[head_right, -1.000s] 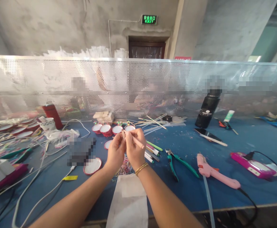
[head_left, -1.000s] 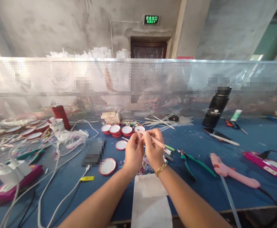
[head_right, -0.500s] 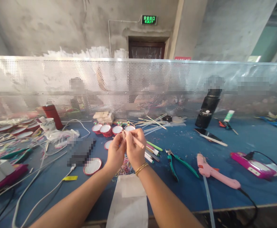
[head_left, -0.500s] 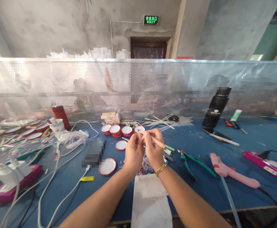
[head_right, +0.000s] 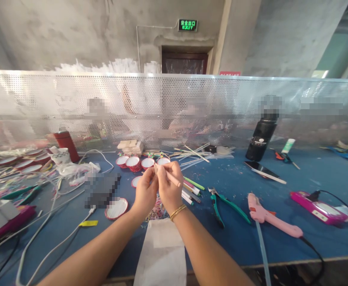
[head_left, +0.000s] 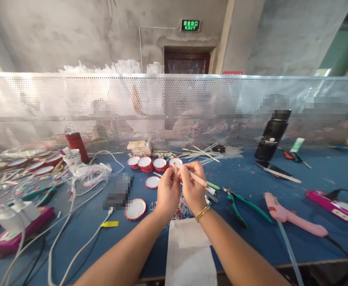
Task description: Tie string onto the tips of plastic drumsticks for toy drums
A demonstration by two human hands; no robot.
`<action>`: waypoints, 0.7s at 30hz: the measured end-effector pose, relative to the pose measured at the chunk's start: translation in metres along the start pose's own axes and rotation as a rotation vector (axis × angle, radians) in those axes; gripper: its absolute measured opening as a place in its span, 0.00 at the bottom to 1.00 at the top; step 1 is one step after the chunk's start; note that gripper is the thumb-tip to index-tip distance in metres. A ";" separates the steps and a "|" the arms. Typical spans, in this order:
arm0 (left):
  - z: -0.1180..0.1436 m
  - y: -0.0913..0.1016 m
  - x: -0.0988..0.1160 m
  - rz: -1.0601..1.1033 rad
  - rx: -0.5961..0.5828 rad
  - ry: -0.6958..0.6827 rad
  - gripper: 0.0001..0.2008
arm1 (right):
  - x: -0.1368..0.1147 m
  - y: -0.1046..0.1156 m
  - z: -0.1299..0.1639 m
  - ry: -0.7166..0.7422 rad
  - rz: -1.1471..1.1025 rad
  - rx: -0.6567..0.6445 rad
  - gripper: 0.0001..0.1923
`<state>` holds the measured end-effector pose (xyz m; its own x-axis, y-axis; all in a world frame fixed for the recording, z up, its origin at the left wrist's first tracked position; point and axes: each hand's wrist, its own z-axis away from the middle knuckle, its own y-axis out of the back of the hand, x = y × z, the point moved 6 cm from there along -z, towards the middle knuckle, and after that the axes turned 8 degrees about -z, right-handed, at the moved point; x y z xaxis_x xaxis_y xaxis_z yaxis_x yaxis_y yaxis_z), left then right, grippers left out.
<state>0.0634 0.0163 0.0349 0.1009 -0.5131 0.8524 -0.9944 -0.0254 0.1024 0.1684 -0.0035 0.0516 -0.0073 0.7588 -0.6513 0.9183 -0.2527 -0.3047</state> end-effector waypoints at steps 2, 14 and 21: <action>0.000 0.000 0.000 0.000 0.000 0.007 0.11 | 0.000 0.000 0.000 0.000 -0.008 0.002 0.11; 0.001 0.001 0.003 -0.053 -0.007 -0.001 0.11 | 0.000 0.000 0.000 -0.001 -0.017 -0.005 0.11; 0.000 0.001 0.000 -0.061 -0.014 0.011 0.12 | 0.001 0.000 0.000 -0.005 -0.024 0.004 0.11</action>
<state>0.0627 0.0161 0.0351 0.1620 -0.5016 0.8498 -0.9858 -0.0442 0.1619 0.1685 -0.0028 0.0512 -0.0308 0.7617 -0.6472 0.9164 -0.2370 -0.3225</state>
